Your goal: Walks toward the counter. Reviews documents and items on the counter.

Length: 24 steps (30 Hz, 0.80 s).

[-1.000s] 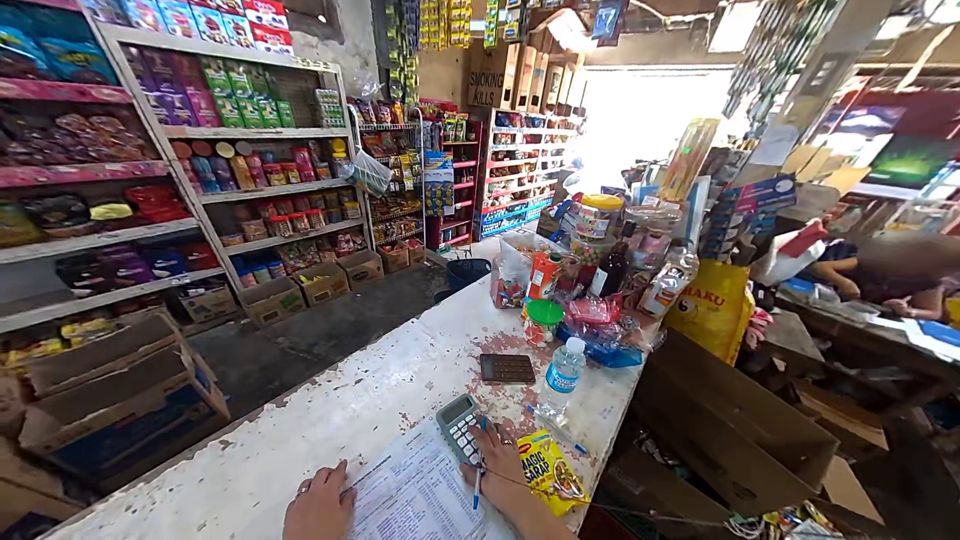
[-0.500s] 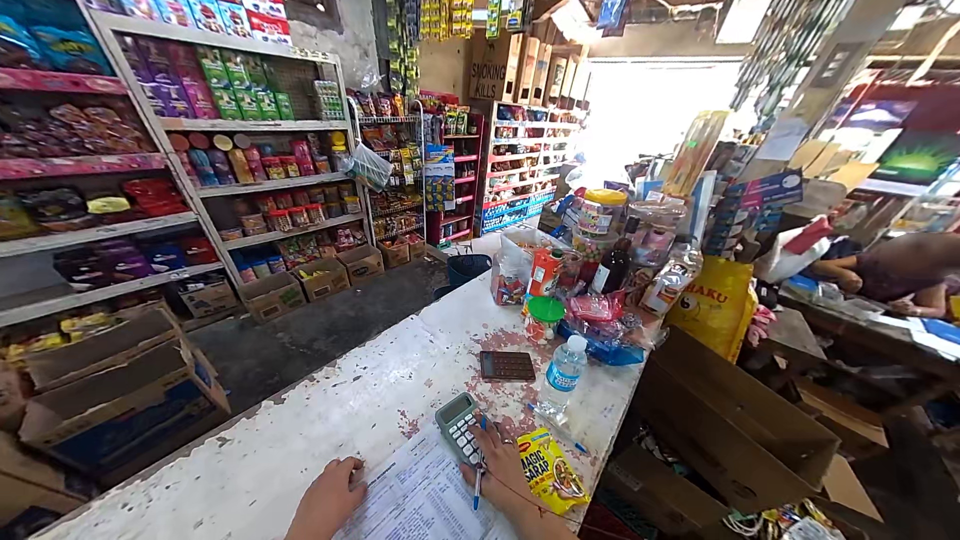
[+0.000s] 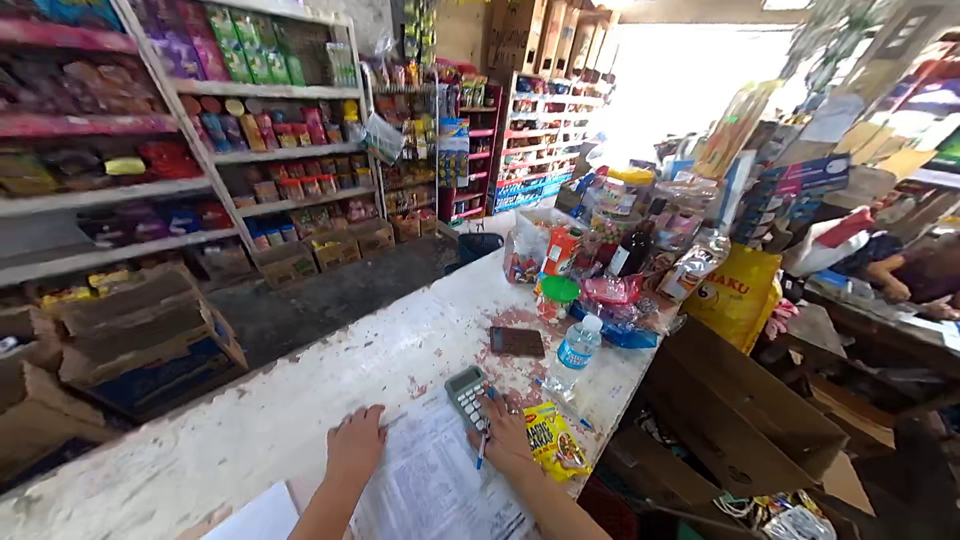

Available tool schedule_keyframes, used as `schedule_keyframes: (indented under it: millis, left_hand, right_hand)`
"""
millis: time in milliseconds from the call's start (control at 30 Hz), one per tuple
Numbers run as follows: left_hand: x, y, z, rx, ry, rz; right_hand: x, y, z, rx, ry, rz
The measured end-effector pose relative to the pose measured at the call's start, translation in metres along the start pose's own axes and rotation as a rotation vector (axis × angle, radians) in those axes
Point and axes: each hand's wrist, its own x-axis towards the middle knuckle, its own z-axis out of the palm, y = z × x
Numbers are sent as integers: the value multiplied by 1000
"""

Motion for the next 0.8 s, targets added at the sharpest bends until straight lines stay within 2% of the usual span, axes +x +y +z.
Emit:
schedule_keyframes:
  millis: [67,100,300,433,567,700,800]
  left_hand:
    - [-23,8,12,-8,135,70]
    - [-37,12,20,-17,151,94]
    - [-108,35,64,45,-102,107]
    - [-115,31,76,57,-97,127]
    - [-115,30,77,61,-74,136]
    - [-114,30,79,66,-43,143]
    - [-109,39,61,100,-199,80]
  right_hand:
    - [-3,-1,-1,-18,31,-16]
    - [-4,-1,-2,-28,35,-24]
    - [0,-1,0,-49,-14,25]
    - [3,7,0,21,13,58]
    - [9,18,-7,68,124,-9]
    - [11,22,-12,99,152,-73]
    - [8,20,0,116,158,-200]
